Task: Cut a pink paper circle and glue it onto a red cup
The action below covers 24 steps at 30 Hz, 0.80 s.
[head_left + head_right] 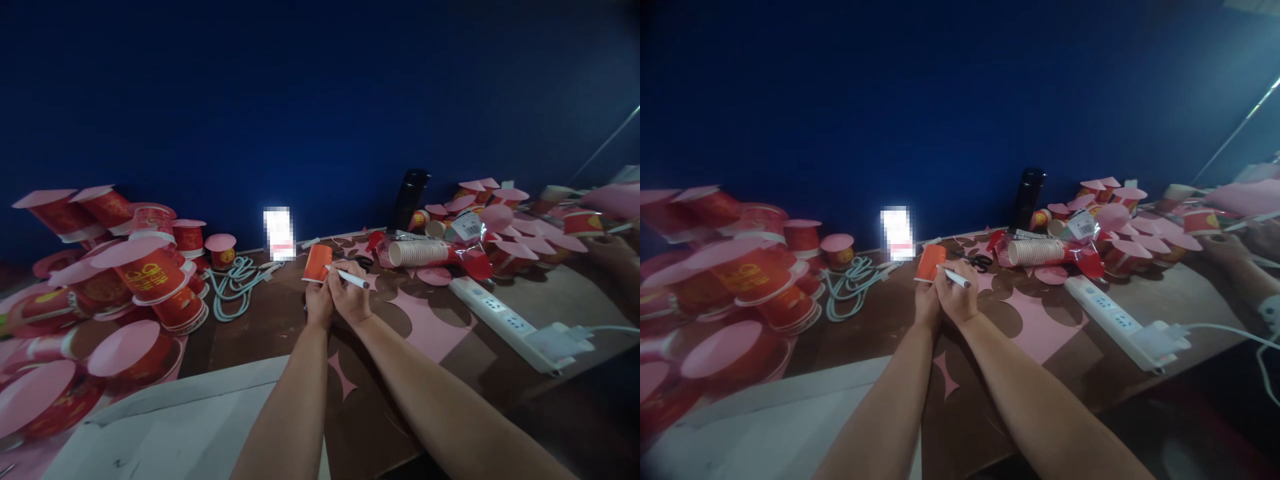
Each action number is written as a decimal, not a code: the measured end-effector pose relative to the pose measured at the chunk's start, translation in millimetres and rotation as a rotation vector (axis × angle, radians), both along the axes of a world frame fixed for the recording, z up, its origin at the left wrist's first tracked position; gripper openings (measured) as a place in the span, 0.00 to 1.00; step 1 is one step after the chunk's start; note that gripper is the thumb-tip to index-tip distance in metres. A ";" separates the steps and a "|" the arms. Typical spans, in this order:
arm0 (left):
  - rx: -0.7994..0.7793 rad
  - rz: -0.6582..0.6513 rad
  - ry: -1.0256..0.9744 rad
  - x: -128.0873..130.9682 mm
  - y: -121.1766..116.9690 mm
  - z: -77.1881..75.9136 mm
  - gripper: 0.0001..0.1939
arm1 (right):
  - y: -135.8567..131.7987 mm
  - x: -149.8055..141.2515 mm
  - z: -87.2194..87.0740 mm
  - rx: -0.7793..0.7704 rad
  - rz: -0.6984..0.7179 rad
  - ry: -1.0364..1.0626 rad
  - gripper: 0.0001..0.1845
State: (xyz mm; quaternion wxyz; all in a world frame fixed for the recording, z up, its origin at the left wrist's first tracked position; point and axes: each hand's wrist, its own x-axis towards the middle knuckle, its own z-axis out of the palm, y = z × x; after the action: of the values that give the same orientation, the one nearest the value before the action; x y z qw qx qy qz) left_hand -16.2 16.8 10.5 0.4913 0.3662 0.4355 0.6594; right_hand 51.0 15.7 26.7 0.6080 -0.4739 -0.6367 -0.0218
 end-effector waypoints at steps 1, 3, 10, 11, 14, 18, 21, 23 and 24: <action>0.005 -0.005 -0.005 0.1 0.2 -0.4 0.18 | 0.2 0.0 -0.4 -0.007 -0.002 0.001 0.06; 0.005 -0.008 -0.011 0.3 0.6 -0.9 0.17 | 0.7 0.0 -1.7 -0.021 0.000 0.005 0.06; 0.018 -0.026 -0.160 0.9 6.9 -5.2 0.17 | 2.2 -1.2 -5.3 -0.097 0.184 0.197 0.05; 0.032 -0.034 -0.203 0.6 8.6 -6.1 0.18 | 3.0 -0.8 -5.0 -0.118 0.196 0.259 0.06; 0.070 -0.050 -0.328 -1.7 13.3 -8.1 0.18 | 8.5 3.3 -5.0 -0.222 0.150 0.456 0.10; 0.066 -0.057 -0.406 -5.4 15.4 -8.0 0.18 | 24.3 14.1 -11.8 -0.364 0.045 0.700 0.15; 0.088 -0.091 -0.408 -6.4 14.1 -6.7 0.17 | 38.4 21.0 -20.2 -0.433 0.105 0.942 0.18; 0.102 -0.107 -0.403 -6.2 13.6 -6.6 0.16 | 45.6 23.9 -24.6 -0.462 0.176 1.067 0.19; 0.106 -0.112 -0.393 -6.0 13.7 -7.1 0.15 | 48.1 24.9 -25.9 -0.474 0.213 1.109 0.20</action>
State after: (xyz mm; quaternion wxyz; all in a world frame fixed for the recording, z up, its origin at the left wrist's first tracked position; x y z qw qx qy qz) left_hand -22.2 30.5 3.5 0.5829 0.2795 0.2750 0.7117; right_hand 75.9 63.8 0.8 0.7256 -0.4709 -0.2565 0.4313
